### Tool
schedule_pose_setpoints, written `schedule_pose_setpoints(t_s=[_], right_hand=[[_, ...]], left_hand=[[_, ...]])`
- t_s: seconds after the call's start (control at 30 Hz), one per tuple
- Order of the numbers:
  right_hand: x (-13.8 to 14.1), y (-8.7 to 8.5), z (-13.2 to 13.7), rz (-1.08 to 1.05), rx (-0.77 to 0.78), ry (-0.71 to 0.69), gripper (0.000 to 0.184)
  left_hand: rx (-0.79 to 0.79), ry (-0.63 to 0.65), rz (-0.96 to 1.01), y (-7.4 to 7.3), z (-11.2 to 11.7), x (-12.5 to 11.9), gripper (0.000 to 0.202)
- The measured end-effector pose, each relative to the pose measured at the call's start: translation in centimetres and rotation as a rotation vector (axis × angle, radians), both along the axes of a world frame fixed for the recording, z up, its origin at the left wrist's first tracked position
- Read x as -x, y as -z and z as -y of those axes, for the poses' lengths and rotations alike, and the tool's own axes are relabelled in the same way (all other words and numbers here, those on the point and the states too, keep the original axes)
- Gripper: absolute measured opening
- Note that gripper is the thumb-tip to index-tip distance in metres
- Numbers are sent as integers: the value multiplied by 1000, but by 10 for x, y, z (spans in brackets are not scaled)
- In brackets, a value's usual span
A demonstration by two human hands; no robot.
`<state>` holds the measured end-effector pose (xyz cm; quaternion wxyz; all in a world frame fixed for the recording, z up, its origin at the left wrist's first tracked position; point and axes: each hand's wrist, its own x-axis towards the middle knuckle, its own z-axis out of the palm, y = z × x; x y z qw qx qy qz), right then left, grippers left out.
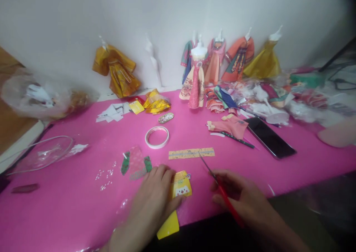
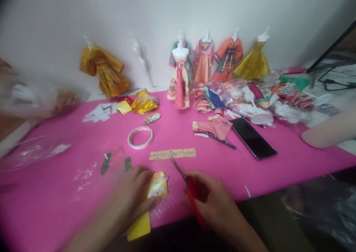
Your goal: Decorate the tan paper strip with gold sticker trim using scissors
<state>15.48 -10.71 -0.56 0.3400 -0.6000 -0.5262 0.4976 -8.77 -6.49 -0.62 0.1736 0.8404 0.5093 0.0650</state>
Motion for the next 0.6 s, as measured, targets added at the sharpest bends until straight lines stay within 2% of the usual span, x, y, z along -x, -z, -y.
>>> schedule_pose_setpoints(t_s=[0.17, 0.37, 0.6], right_hand=[[9, 5, 0, -201, 21, 50, 42], [16, 2, 3, -324, 19, 68, 48], [15, -1, 5, -417, 3, 127, 42]], left_hand=[[-72, -44, 257, 0, 11, -2, 32], [208, -98, 487, -2, 31, -20, 37], [209, -64, 513, 17, 52, -25, 51]])
